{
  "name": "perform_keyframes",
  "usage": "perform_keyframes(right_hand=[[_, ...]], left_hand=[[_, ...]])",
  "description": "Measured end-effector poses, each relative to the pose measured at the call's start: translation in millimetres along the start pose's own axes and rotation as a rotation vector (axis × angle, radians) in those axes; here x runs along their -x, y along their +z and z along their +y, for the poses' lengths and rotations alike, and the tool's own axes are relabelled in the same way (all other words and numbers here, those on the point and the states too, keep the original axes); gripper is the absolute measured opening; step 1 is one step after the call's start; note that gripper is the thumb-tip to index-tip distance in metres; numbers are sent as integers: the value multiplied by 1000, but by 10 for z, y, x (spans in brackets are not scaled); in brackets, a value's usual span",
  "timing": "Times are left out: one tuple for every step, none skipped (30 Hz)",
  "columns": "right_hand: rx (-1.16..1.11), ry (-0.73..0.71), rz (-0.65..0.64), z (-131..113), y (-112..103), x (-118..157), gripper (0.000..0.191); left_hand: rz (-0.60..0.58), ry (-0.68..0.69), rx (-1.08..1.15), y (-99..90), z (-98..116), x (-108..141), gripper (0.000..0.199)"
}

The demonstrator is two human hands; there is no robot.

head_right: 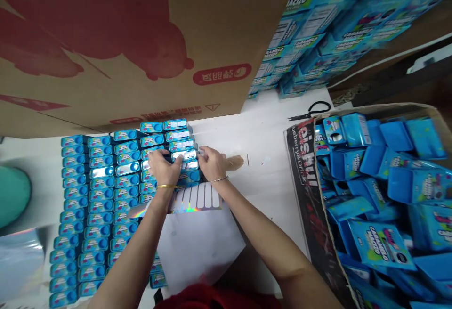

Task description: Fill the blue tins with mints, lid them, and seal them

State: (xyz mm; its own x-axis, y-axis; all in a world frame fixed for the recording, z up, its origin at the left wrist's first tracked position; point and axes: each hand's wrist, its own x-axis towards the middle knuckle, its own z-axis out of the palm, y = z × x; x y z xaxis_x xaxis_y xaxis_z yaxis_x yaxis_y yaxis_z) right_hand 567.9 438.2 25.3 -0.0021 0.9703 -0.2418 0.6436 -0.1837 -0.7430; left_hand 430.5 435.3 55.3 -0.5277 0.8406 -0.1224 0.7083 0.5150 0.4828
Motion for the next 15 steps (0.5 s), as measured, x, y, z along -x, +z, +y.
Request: perform_keyframes(right_hand=[[7,-34,-26,6,6,20,31],[29,-78,-61,9,10,44,35],[68,-120,-105,7,10,70,40],[121,-147,-153,0,6,96,43],[184,-158,-205,-12,-3,122,46],[250,-154,-255,-30,-20,147,48],[312,-144,-297,-53,-44,173,48],[363,-138,-322,-81,-79,203,47],[395,-145,-325,-114,-122,239,45],[406,-169,-308,-148,-172,286,41],[399,-210,-278,-181,-227,343,39],[380,-268,-245,-208,-281,411,41],[359,-337,-224,-224,-332,488,47],[347,-408,-220,-226,-373,572,54],[348,-473,-233,-210,-403,660,61]], left_hand=[[8,-11,1,4,-5,5,37],[10,-15,5,13,-6,11,40],[12,-17,11,26,-3,15,42],[15,-19,14,39,2,18,42],[19,-23,14,50,8,16,43],[22,-29,10,52,12,7,43],[17,-34,7,40,9,-10,42],[-8,-30,18,6,-6,-35,39],[-60,-12,54,-53,-38,-66,33],[-135,33,111,-140,-91,-98,27],[-220,107,173,-254,-167,-124,22],[-299,203,215,-391,-265,-137,20],[-360,309,221,-543,-382,-132,21],[-394,407,173,-700,-515,-103,24],[-408,480,82,-851,-659,-49,26]])
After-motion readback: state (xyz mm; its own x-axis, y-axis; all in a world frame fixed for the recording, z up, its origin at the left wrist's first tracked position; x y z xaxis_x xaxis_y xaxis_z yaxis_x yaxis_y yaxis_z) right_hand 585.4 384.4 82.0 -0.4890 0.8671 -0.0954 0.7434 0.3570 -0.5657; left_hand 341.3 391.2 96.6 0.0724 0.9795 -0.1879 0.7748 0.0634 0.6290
